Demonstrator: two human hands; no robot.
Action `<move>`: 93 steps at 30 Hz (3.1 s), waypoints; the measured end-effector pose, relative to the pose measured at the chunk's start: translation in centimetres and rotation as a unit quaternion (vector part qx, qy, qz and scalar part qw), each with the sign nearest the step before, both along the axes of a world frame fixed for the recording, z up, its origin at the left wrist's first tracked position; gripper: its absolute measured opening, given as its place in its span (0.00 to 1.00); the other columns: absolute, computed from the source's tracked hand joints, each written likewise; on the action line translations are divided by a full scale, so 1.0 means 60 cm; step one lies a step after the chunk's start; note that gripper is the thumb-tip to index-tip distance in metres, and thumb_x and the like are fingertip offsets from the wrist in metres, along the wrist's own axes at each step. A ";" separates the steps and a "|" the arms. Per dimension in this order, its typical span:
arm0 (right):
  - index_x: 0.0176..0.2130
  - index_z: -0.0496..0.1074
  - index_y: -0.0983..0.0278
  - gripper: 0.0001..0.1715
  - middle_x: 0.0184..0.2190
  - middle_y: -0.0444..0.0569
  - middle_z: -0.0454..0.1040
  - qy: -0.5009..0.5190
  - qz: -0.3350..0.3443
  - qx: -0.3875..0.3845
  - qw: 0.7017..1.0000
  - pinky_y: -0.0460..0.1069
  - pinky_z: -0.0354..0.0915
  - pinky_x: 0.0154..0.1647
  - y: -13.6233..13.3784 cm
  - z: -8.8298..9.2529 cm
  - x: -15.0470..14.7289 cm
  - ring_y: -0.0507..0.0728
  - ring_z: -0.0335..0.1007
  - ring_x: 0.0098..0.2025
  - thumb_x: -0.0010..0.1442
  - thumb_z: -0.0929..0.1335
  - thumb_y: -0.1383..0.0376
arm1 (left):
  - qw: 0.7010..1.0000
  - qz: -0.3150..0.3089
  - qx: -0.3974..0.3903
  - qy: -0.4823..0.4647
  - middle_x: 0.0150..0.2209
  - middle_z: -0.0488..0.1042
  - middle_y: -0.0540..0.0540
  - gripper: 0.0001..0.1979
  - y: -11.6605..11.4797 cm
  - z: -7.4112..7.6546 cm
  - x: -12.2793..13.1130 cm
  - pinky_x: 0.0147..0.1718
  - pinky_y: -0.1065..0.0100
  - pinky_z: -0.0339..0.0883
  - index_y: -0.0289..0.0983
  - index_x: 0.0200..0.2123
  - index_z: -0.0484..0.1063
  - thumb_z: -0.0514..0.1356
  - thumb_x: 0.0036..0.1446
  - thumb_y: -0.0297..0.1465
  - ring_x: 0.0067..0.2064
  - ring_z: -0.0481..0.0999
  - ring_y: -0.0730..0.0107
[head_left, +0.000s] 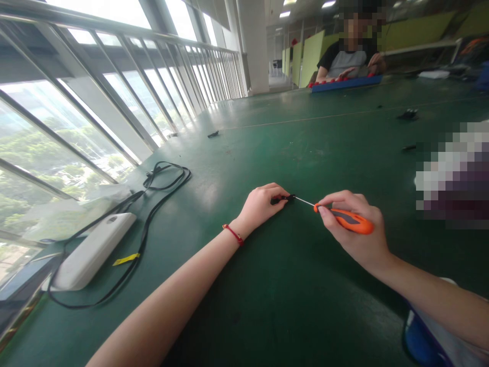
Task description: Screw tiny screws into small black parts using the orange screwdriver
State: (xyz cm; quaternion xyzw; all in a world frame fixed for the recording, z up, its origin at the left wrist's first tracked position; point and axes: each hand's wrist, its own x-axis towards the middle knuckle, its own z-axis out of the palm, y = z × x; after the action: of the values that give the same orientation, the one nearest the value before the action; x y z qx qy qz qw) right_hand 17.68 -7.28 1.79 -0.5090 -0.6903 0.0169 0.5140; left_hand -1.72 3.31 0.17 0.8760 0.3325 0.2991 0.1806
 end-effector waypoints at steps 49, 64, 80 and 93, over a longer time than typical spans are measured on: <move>0.34 0.69 0.59 0.03 0.20 0.39 0.69 -0.002 0.014 -0.015 1.000 0.52 0.64 0.35 0.000 -0.001 -0.003 0.52 0.66 0.24 0.57 0.69 0.64 | 1.000 0.000 0.007 0.002 0.40 0.78 0.48 0.07 0.001 0.001 -0.001 0.40 0.70 0.71 0.38 0.38 0.77 0.59 0.57 0.27 0.37 0.76 0.71; 0.37 0.69 0.59 0.06 0.21 0.39 0.71 0.021 0.011 -0.007 1.000 0.52 0.64 0.35 0.001 -0.002 -0.004 0.53 0.68 0.24 0.56 0.69 0.65 | 1.000 -0.001 0.005 0.001 0.40 0.78 0.48 0.07 0.000 0.002 -0.001 0.38 0.70 0.71 0.38 0.38 0.77 0.59 0.57 0.27 0.37 0.76 0.71; 0.44 0.67 0.58 0.17 0.29 0.43 0.71 0.057 0.005 -0.016 0.998 0.52 0.66 0.35 0.003 -0.010 -0.002 0.55 0.69 0.31 0.54 0.69 0.66 | 1.000 -0.003 0.004 0.008 0.41 0.78 0.48 0.09 0.002 0.001 -0.002 0.40 0.70 0.72 0.38 0.39 0.77 0.58 0.57 0.28 0.37 0.77 0.70; 0.45 0.66 0.59 0.18 0.29 0.42 0.70 0.051 0.002 -0.008 0.999 0.52 0.66 0.36 0.000 -0.005 -0.004 0.54 0.69 0.29 0.53 0.69 0.66 | 1.000 -0.004 0.020 0.009 0.42 0.79 0.48 0.08 0.002 0.002 -0.003 0.42 0.68 0.71 0.39 0.39 0.78 0.58 0.59 0.29 0.40 0.78 0.69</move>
State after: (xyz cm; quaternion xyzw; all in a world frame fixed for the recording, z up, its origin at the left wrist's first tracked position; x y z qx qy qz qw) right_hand 17.44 -7.27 1.51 -0.5101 -0.6640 0.0492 0.5446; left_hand -1.88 3.41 0.29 0.8834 0.3248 0.2971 0.1607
